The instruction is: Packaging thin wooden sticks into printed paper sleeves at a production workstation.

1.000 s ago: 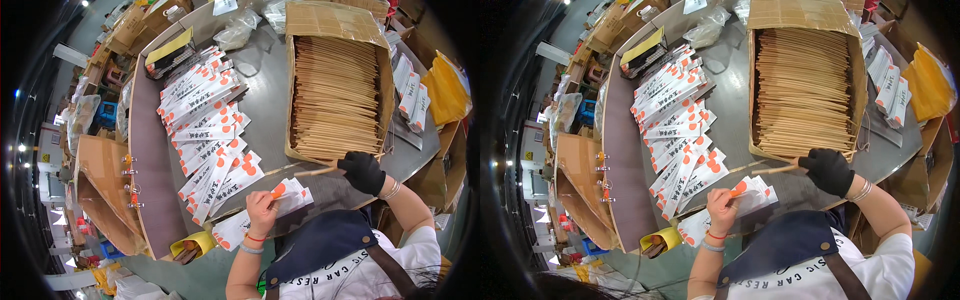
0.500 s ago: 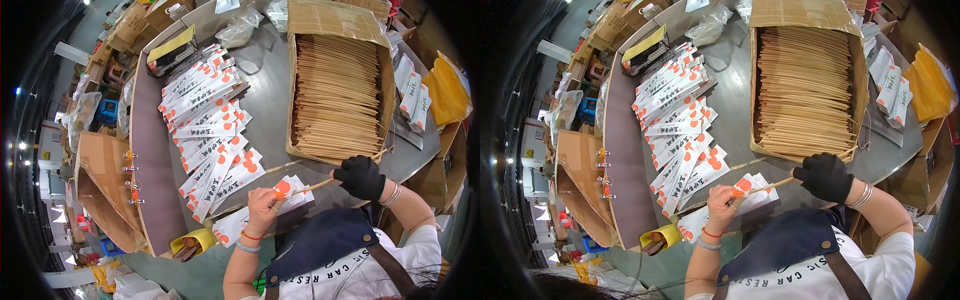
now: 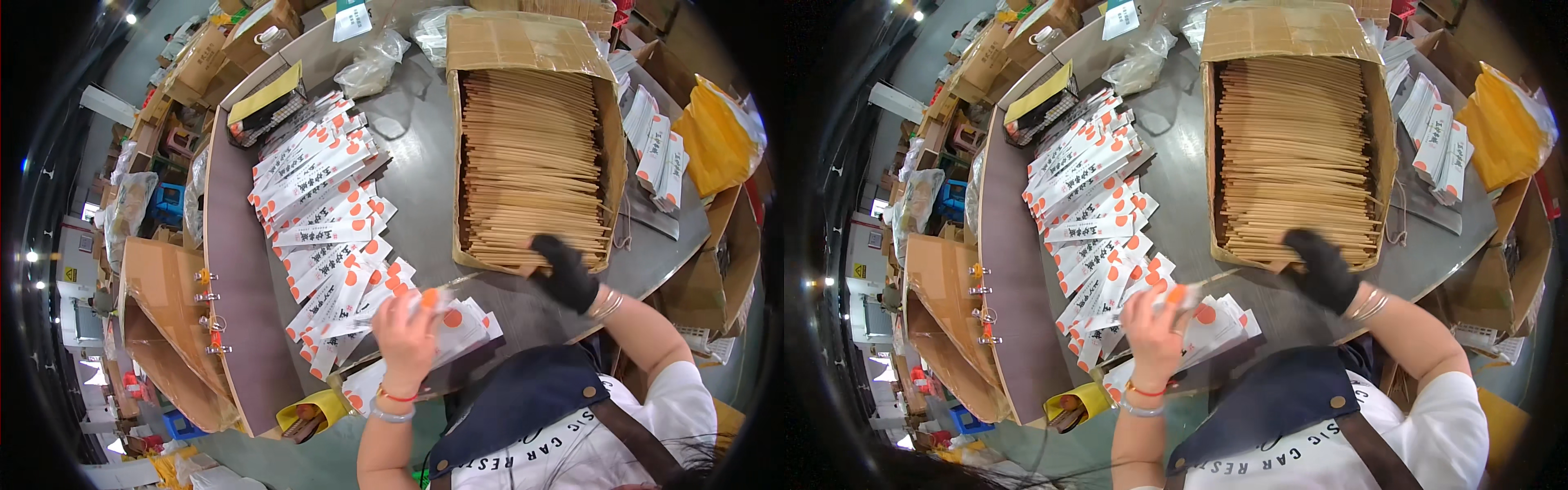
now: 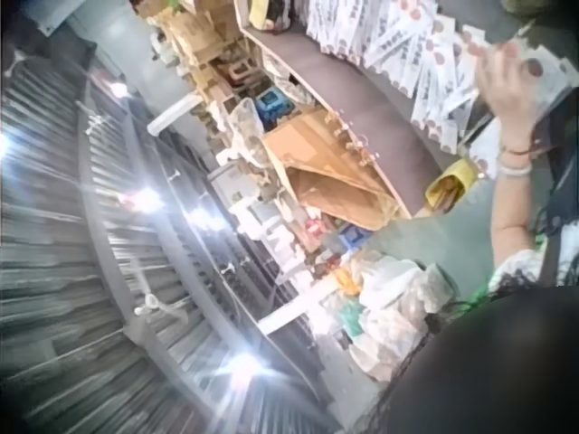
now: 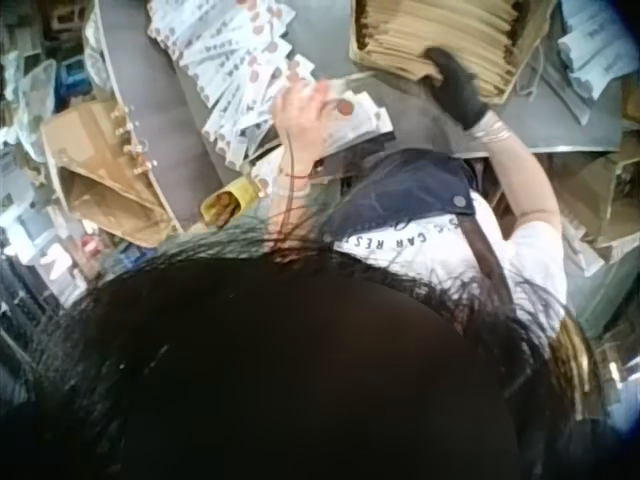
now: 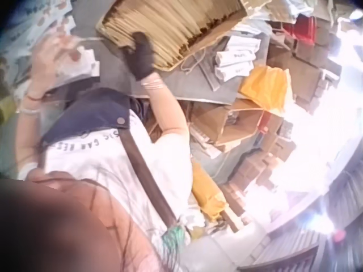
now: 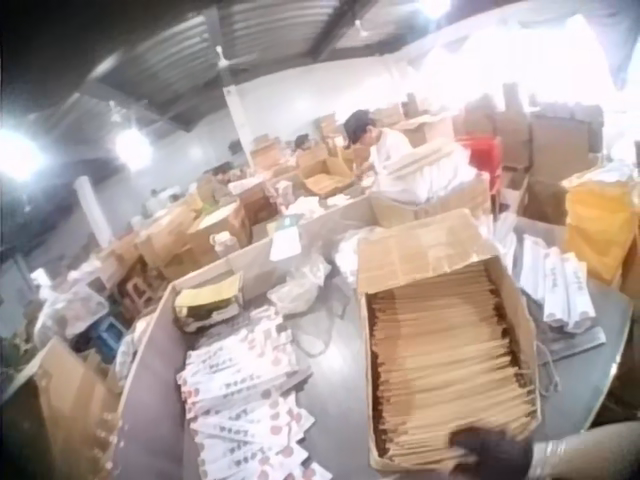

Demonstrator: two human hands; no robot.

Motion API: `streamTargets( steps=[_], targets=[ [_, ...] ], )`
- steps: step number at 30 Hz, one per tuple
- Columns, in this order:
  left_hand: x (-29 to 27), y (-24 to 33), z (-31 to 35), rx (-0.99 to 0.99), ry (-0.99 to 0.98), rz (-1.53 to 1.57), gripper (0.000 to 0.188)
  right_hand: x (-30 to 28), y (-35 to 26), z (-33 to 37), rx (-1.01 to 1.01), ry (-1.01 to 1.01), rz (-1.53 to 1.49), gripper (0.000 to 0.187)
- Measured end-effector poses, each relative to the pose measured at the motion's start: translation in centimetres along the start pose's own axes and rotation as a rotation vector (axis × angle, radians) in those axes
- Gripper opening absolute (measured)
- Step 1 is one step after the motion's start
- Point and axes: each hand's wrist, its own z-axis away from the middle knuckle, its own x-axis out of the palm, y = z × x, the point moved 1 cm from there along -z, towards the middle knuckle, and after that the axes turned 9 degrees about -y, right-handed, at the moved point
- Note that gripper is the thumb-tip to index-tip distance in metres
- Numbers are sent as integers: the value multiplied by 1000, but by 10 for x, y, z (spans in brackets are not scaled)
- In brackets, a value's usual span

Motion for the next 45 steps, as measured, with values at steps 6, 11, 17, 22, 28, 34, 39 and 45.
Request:
streamTargets(
  steps=[6, 11, 17, 22, 28, 34, 39, 45],
  targets=[
    [40, 0, 53, -257, -256, 404, 32, -15, 32, -11, -61, -49, 621, 16],
    [46, 2, 57, -204, -19, 335, 28, -10, 26, -18, 9, -176, 817, 11],
    [36, -1, 61, -341, -132, 544, 24, -19, 15, -21, 108, -127, 698, 20],
    [33, -8, 58, -286, -151, 640, 21, -42, -36, -12, -98, -363, 488, 23],
    [31, -9, 54, -247, -177, 624, 20, -43, -50, -9, -218, -477, 389, 26],
    [14, 25, 18, 47, -151, 360, 16, -7, -67, -16, -265, -592, 421, 14],
    [6, 33, 2, 128, -125, 298, 13, 0, -65, -8, -115, -275, -286, 51],
    [6, -2, 17, -208, -58, -16, 34, -7, 6, -12, -36, -25, 331, 37]
  ],
)
